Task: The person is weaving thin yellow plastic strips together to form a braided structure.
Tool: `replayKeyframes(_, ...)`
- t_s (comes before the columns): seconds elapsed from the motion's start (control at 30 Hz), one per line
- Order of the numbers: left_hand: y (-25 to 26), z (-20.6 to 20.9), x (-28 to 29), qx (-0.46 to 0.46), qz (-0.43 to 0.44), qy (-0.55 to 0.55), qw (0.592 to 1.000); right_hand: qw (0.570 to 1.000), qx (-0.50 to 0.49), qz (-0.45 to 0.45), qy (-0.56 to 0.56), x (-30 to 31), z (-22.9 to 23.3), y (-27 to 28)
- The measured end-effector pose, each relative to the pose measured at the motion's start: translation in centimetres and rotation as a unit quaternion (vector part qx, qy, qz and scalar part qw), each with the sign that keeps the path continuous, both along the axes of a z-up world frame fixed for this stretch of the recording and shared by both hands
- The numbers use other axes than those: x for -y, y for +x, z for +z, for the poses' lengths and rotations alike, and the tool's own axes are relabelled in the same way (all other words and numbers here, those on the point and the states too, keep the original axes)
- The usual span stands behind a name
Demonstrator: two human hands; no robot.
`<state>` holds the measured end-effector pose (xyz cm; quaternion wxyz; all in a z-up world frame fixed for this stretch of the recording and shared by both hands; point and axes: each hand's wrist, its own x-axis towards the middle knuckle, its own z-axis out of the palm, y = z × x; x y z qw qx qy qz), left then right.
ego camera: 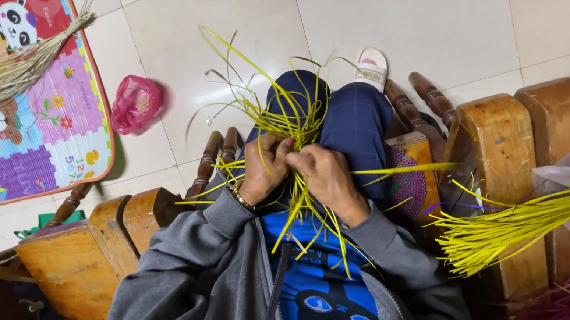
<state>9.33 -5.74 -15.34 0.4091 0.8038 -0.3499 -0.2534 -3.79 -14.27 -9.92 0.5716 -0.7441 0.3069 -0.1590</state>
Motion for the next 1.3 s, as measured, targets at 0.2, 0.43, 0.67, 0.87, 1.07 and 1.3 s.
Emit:
replayKeyframes(0.2,1.5,-3.0,-0.3,-0.099,-0.008,0.022,0.995,0.962,-0.192,0.191,-0.022,-0.4,-2.0,-0.4)
replayKeyframes(0.43,2.6,-4.1,0.2,-0.246,0.037,0.023,0.968,0.955,-0.198,0.214,-0.049,-1.7,-6.2,-0.6)
replayKeyframes(0.67,0.8,-3.8,-0.1,-0.040,0.013,0.087,0.995,0.954,-0.206,0.213,-0.042,-1.4,-5.6,-2.3)
replayKeyframes(0.87,1.3,-5.5,0.4,-0.017,0.026,0.081,0.996,0.937,-0.291,0.189,-0.048,0.3,2.4,-9.7)
replayKeyframes(1.07,1.2,-4.3,0.7,-0.008,0.003,0.083,0.997,0.948,-0.289,0.057,-0.118,-0.9,11.3,-17.1)
replayKeyframes(1.3,0.9,-3.1,0.8,0.080,-0.027,0.053,0.995,0.963,-0.109,-0.108,-0.223,-3.9,14.0,-28.3)
